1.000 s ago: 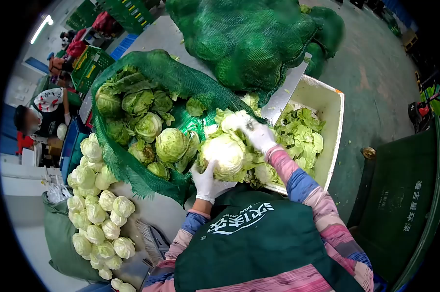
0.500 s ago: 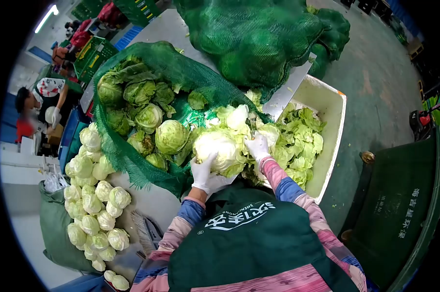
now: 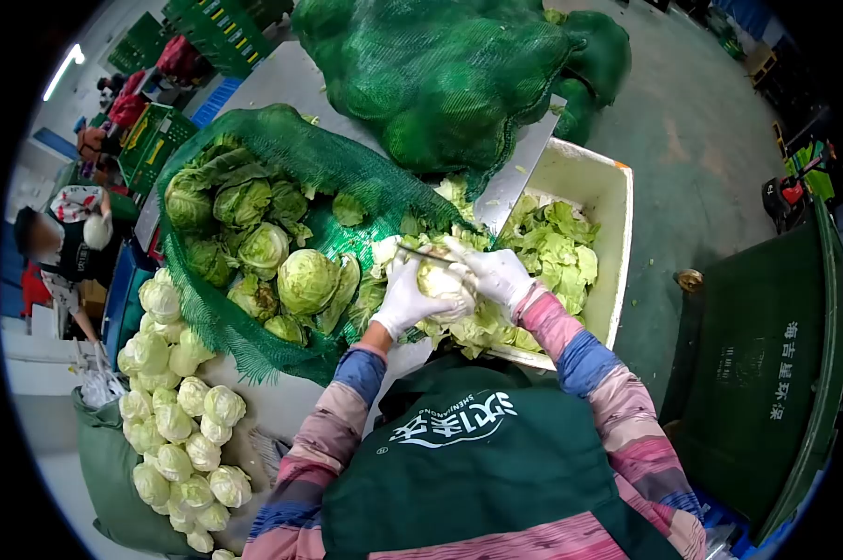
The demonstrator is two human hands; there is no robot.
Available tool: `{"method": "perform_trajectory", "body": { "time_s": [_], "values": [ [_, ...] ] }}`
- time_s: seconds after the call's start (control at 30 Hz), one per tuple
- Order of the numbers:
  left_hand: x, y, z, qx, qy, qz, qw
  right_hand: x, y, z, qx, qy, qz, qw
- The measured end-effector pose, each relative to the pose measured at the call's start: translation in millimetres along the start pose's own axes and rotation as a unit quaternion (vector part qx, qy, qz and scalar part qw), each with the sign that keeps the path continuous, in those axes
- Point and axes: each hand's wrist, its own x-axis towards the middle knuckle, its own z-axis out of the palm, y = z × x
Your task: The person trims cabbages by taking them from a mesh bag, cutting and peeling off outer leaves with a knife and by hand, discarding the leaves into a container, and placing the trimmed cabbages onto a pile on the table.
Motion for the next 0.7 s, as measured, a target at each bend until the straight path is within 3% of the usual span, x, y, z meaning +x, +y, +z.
{"method": "perform_trajectory", "body": {
  "time_s": [0.03,0.1,0.23,0.37,0.43,0.47,0.5,0.57,0.63,0.7],
  "values": [
    [6,2,6,0.033,0.019,-0.005,0.999,0,6,-2,0.016,0.029,0.003,0.999],
    [13,2,11,-0.035,0.017,-0.020,0.999,-4,18,-8,-0.024,-0.049,0.027,0.998],
    [11,3,14,-0.059,0.038,-0.053,0.996,-3,27,-2,-0.035,-0.049,0.024,0.998],
    [7,9,5,-0.101,0.017,-0.062,0.993,11,20,-4,-0.019,-0.093,0.080,0.992],
    [5,17,1,-0.088,0.020,-0.072,0.993,19,24,-3,0.046,-0.057,0.128,0.989],
    [2,17,2,-0.079,0.024,-0.040,0.996,32,37,0,0.059,-0.060,0.226,0.971],
    [0,17,4,-0.080,0.027,-0.039,0.996,35,50,1,0.074,0.029,0.241,0.967],
    [-10,12,3,-0.066,0.034,0.047,0.996,36,82,12,0.049,0.005,0.298,0.953],
    [-19,-3,4,-0.087,0.038,0.041,0.995,27,100,22,0.043,-0.028,0.321,0.946],
    [-28,-11,-2,-0.020,0.036,-0.032,0.999,16,101,41,0.057,0.010,0.303,0.951]
  ]
}}
